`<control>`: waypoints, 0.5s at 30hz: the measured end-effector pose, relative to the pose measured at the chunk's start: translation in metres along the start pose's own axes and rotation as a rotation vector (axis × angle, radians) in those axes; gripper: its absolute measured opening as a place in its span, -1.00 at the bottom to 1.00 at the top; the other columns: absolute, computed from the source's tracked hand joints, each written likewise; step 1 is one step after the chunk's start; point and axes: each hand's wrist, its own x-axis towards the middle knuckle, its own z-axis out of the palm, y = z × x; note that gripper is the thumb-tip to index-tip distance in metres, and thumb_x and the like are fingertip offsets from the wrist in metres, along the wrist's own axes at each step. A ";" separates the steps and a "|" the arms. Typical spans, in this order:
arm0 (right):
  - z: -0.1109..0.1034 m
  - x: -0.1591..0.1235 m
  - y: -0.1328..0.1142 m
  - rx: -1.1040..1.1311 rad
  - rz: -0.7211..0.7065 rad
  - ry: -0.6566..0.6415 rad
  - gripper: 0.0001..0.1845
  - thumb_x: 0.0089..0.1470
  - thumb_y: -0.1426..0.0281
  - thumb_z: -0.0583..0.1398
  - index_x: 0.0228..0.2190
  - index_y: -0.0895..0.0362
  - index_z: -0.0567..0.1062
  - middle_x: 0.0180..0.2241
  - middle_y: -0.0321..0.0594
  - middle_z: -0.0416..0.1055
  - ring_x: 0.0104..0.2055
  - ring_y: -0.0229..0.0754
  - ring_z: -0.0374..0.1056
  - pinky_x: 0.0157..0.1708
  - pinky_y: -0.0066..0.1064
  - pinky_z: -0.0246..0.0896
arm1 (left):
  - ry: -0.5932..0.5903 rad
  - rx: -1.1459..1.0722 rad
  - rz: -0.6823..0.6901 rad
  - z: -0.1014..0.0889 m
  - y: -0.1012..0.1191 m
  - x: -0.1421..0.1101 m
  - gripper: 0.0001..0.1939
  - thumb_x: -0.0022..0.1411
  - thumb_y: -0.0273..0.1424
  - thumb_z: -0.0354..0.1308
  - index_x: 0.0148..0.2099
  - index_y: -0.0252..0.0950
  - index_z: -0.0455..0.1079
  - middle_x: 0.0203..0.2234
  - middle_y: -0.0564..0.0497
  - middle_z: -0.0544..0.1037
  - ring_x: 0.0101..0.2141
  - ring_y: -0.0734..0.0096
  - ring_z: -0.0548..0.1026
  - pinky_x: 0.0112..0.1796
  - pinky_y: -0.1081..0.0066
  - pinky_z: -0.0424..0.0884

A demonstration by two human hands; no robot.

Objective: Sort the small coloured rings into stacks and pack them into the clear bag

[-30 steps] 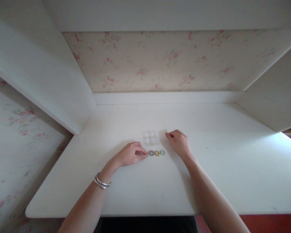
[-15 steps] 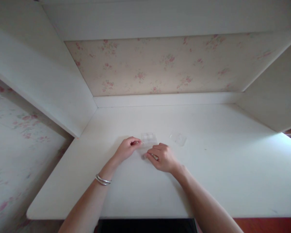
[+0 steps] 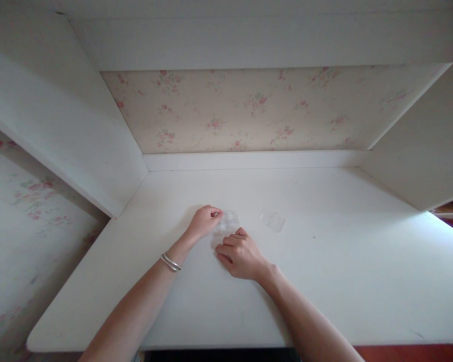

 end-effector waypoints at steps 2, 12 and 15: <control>0.001 0.000 0.000 -0.005 -0.001 0.003 -0.78 0.14 0.37 0.07 -0.43 0.09 0.49 -0.51 -0.28 0.40 -0.42 -0.28 0.24 -0.27 -0.32 -0.11 | -0.012 0.027 0.005 0.002 0.000 0.001 -0.73 0.16 -0.30 0.04 -0.28 -0.27 0.54 -0.39 0.02 0.56 -0.35 0.39 0.46 -0.25 0.44 0.32; 0.001 0.001 0.002 -0.003 0.029 0.003 -0.80 0.14 0.37 0.07 -0.39 0.08 0.50 -0.48 -0.27 0.40 -0.39 -0.25 0.26 -0.26 -0.32 -0.07 | 0.101 -0.064 -0.040 -0.013 -0.015 -0.040 -0.73 0.19 -0.28 0.03 -0.22 -0.29 0.50 -0.36 -0.02 0.53 -0.38 0.42 0.43 -0.29 0.44 0.35; 0.002 0.001 0.002 0.006 0.029 0.003 -0.80 0.14 0.38 0.08 -0.38 0.07 0.51 -0.48 -0.27 0.40 -0.39 -0.25 0.26 -0.26 -0.32 -0.06 | 0.073 -0.098 -0.040 -0.015 -0.020 -0.056 -0.74 0.20 -0.28 0.03 -0.22 -0.28 0.49 -0.37 -0.01 0.52 -0.39 0.42 0.43 -0.31 0.45 0.35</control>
